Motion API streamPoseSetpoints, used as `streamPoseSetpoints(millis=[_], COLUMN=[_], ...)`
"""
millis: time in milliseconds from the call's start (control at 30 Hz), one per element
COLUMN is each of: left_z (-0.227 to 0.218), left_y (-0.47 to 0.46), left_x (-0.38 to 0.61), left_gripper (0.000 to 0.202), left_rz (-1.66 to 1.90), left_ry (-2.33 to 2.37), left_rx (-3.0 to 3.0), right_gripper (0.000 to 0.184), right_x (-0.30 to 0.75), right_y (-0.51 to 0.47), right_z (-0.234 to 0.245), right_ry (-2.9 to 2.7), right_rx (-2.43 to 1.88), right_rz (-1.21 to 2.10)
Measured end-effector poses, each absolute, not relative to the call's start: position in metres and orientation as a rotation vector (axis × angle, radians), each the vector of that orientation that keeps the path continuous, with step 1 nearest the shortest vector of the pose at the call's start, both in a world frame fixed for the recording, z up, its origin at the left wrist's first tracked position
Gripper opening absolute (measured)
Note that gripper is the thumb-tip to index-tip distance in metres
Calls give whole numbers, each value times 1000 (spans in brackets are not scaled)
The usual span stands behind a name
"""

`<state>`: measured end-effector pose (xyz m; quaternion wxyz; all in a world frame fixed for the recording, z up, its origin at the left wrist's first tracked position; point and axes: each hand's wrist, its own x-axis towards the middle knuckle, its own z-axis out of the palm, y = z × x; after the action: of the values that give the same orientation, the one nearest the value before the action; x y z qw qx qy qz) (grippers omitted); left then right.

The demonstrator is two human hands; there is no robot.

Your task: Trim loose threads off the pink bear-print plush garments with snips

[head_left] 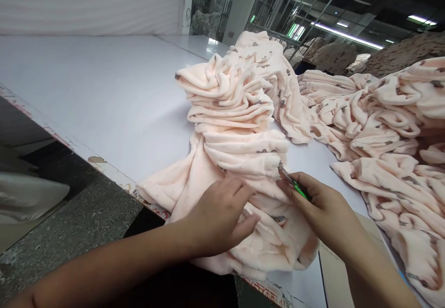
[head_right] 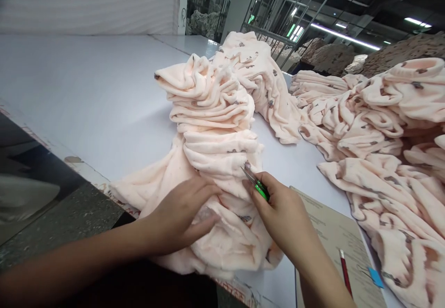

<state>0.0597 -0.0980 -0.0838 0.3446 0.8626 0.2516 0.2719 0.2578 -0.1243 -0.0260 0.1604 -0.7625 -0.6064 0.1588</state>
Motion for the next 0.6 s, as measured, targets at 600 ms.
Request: streamPoseSetpoints(millis=[600], left_z=[-92], left_y=[-113], left_x=[109], left_gripper=[44], left_rz=[421], left_ry=[786], left_rx=[1986], right_gripper=[42], right_x=[270], right_y=[-131], right_z=[-19], right_ry=[-1689], right_rx=[-2008], right_rz=[681])
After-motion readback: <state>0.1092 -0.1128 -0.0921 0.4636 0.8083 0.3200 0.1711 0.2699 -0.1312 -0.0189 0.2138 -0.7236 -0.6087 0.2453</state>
